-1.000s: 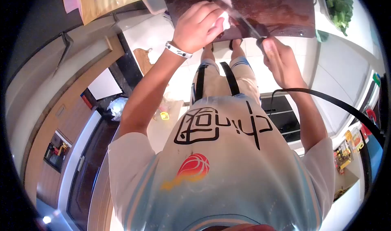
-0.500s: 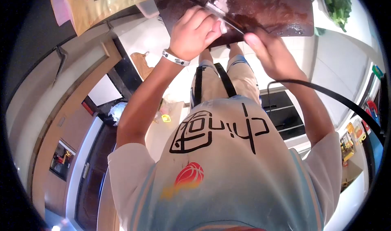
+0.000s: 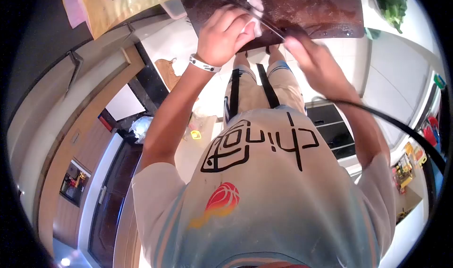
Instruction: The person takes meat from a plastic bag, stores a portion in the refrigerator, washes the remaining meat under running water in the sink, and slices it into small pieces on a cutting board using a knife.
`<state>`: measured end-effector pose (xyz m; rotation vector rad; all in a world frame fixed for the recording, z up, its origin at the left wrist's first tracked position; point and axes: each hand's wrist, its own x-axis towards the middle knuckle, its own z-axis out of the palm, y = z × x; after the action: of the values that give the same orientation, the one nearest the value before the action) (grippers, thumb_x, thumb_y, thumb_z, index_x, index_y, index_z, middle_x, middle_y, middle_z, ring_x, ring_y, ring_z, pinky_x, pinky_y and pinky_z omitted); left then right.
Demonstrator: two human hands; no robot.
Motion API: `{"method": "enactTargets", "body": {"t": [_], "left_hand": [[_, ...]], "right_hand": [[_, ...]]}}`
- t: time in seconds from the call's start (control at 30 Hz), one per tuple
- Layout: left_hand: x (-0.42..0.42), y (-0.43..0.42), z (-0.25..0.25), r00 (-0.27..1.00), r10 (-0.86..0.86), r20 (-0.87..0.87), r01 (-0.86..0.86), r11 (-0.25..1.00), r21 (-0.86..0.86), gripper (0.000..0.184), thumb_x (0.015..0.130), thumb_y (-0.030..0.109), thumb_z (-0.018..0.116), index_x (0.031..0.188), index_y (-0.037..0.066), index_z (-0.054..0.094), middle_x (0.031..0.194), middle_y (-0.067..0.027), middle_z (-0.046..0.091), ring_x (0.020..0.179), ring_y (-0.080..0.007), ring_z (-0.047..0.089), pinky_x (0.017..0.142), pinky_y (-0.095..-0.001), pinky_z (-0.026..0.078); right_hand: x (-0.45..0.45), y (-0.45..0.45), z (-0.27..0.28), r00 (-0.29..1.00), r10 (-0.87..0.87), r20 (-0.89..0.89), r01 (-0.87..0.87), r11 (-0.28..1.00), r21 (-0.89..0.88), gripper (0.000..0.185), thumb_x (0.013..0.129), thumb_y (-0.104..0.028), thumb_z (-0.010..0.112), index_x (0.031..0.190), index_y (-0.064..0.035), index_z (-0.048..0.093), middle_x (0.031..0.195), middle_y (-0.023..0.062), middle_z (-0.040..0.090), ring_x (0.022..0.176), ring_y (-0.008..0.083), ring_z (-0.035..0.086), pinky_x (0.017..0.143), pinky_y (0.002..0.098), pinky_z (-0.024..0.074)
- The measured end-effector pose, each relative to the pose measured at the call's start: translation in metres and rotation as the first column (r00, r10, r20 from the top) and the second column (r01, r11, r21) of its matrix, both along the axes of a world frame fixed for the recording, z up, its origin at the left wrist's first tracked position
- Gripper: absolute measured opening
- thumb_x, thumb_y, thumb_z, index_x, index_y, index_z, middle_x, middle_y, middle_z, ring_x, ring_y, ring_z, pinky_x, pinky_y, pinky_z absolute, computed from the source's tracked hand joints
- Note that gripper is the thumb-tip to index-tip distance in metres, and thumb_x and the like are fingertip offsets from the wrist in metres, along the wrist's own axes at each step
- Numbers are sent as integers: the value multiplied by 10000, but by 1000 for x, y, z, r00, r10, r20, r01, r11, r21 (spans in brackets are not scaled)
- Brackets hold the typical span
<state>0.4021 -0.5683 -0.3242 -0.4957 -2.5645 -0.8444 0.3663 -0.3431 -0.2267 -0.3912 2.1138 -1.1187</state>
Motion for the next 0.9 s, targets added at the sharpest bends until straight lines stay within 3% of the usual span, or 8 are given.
{"method": "enactTargets", "body": {"t": [0.07,0.23,0.37,0.43,0.5,0.6,0.77,0.9], "left_hand": [[0,3,-3,1000,1,-27,0,1000,19,263,712,147,761,949,79,668,1012,-24,633,919,-251,619,750,-345,539],[2,0,2,1000,-8,15,8,1000,-13,286,712,158,767,970,86,667,1013,-20,633,926,-248,613,762,-352,533],[0,-1,-3,999,-38,-36,39,999,25,279,725,155,797,965,69,684,1010,-57,639,964,-283,605,825,-377,509],[2,-4,-3,998,-26,-60,29,999,43,254,738,124,780,972,73,694,1023,-59,643,958,-275,607,818,-371,506],[8,-6,4,997,18,-81,-13,998,62,232,744,106,769,962,70,695,1027,-63,646,948,-274,609,810,-367,505],[17,-6,7,1000,9,-12,-8,994,109,214,753,79,745,960,63,693,1029,-71,655,933,-279,613,814,-373,501],[6,-20,25,969,-116,216,90,988,129,425,756,129,710,1162,63,601,1203,-95,600,1078,-321,564,912,-394,479],[-7,-40,33,889,-313,335,342,939,-28,552,754,193,734,1267,107,552,1329,-87,533,1140,-302,531,982,-401,456]], "right_hand": [[18,32,10,993,-56,104,34,980,197,496,998,-439,430,1010,27,599,834,255,617,779,468,563,722,462,456],[-16,-24,-18,987,50,-153,-35,995,98,512,990,-455,436,968,28,604,819,262,617,815,476,565,757,469,468],[-1,20,0,988,-134,75,108,952,286,670,980,-600,380,973,16,644,601,113,504,605,234,527,627,367,442],[-9,28,-12,991,-114,-73,124,981,152,666,975,-620,382,845,1,585,582,20,404,574,137,411,558,299,368],[-21,12,15,975,-217,42,216,976,21,624,987,-584,400,807,-5,547,586,15,399,565,126,394,536,298,351],[-19,16,21,992,-125,21,121,982,146,582,1004,-536,408,821,-3,553,601,8,395,561,118,375,525,295,339],[0,18,18,972,-215,98,211,976,56,572,992,-568,401,810,-39,514,626,-18,400,543,84,351,506,239,290],[3,16,13,942,-312,122,311,950,31,580,983,-585,398,806,-46,517,581,-24,392,491,70,346,463,233,272]]}}
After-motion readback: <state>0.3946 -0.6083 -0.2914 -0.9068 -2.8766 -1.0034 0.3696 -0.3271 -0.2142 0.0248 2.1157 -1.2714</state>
